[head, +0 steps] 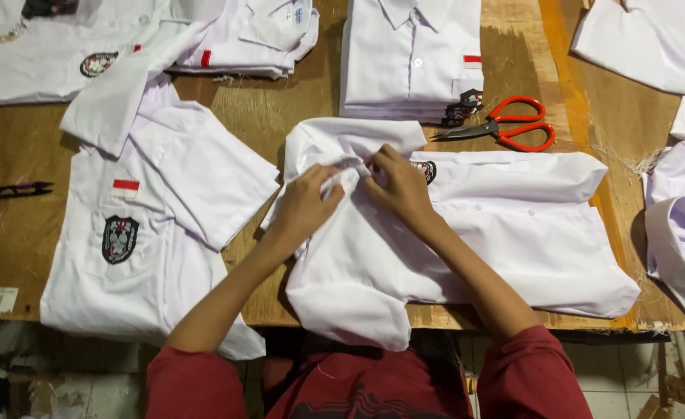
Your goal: Folding white school shirts and trimming loose threads with scissors on a wooden table.
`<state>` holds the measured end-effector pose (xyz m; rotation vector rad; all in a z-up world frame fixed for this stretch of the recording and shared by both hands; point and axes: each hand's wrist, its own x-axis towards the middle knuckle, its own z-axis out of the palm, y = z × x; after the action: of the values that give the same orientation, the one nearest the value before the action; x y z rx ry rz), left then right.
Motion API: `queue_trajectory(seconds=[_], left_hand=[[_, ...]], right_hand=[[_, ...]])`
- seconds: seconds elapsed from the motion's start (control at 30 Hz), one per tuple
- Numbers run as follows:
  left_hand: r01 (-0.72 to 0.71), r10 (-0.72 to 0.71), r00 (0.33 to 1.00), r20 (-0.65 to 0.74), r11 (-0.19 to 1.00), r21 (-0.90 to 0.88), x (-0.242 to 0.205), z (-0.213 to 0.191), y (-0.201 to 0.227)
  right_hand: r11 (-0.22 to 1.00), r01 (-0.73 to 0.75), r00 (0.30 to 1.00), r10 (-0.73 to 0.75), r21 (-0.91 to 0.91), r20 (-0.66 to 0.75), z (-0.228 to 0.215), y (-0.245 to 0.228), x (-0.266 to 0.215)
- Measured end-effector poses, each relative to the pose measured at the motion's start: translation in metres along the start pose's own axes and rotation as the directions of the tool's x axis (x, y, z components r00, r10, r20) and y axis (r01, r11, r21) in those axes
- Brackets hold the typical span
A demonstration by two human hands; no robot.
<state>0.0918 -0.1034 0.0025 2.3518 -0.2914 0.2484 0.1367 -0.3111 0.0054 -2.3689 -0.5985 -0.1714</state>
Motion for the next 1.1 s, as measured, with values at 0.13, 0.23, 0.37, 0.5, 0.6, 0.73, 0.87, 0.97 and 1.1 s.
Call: queue_trajectory(seconds=[0.13, 0.23, 0.37, 0.5, 0.6, 0.73, 0.87, 0.97, 1.1], left_hand=[[0.098, -0.095, 0.993, 0.064, 0.994, -0.044, 0.0, 0.012, -0.002], [0.279, -0.276, 0.932, 0.236, 0.96, 0.021, 0.004, 0.009, 0.003], [0.332, -0.273, 0.907, 0.321, 0.932, -0.147, 0.005, 0.01, -0.01], [0.425, -0.303, 0.876, 0.375, 0.853, -0.302, -0.011, 0.009, -0.02], [0.449, -0.301, 0.88, 0.368, 0.779, -0.437, 0.003, -0.02, 0.011], [0.636, -0.47, 0.772, 0.428, 0.567, -0.524, -0.01, -0.012, 0.011], [0.571, -0.436, 0.82, 0.37, 0.644, -0.509, -0.01, -0.033, 0.028], [0.247, -0.222, 0.966, 0.136, 0.946, -0.209, -0.014, -0.012, -0.001], [0.211, -0.203, 0.972, 0.12, 0.976, -0.06, -0.014, -0.002, -0.013]], right_hand=[[0.998, -0.059, 0.998, 0.059, 0.002, 0.019, -0.002, -0.005, -0.001], [0.978, -0.176, 0.973, 0.156, 0.108, 0.171, -0.014, -0.022, 0.001], [0.994, 0.039, 0.999, -0.038, 0.104, -0.007, 0.012, -0.003, 0.004], [0.964, 0.259, 0.964, -0.254, 0.056, -0.083, 0.018, -0.003, 0.015], [0.864, 0.481, 0.858, -0.499, -0.151, -0.12, 0.019, 0.004, 0.026], [0.649, 0.582, 0.685, -0.716, -0.489, -0.135, 0.021, -0.003, 0.026], [0.707, 0.551, 0.674, -0.69, -0.443, -0.264, 0.025, 0.001, 0.022], [0.824, 0.465, 0.759, -0.56, -0.325, -0.333, 0.019, 0.0, 0.017], [0.957, 0.291, 0.936, -0.284, -0.001, -0.209, 0.023, -0.01, -0.007]])
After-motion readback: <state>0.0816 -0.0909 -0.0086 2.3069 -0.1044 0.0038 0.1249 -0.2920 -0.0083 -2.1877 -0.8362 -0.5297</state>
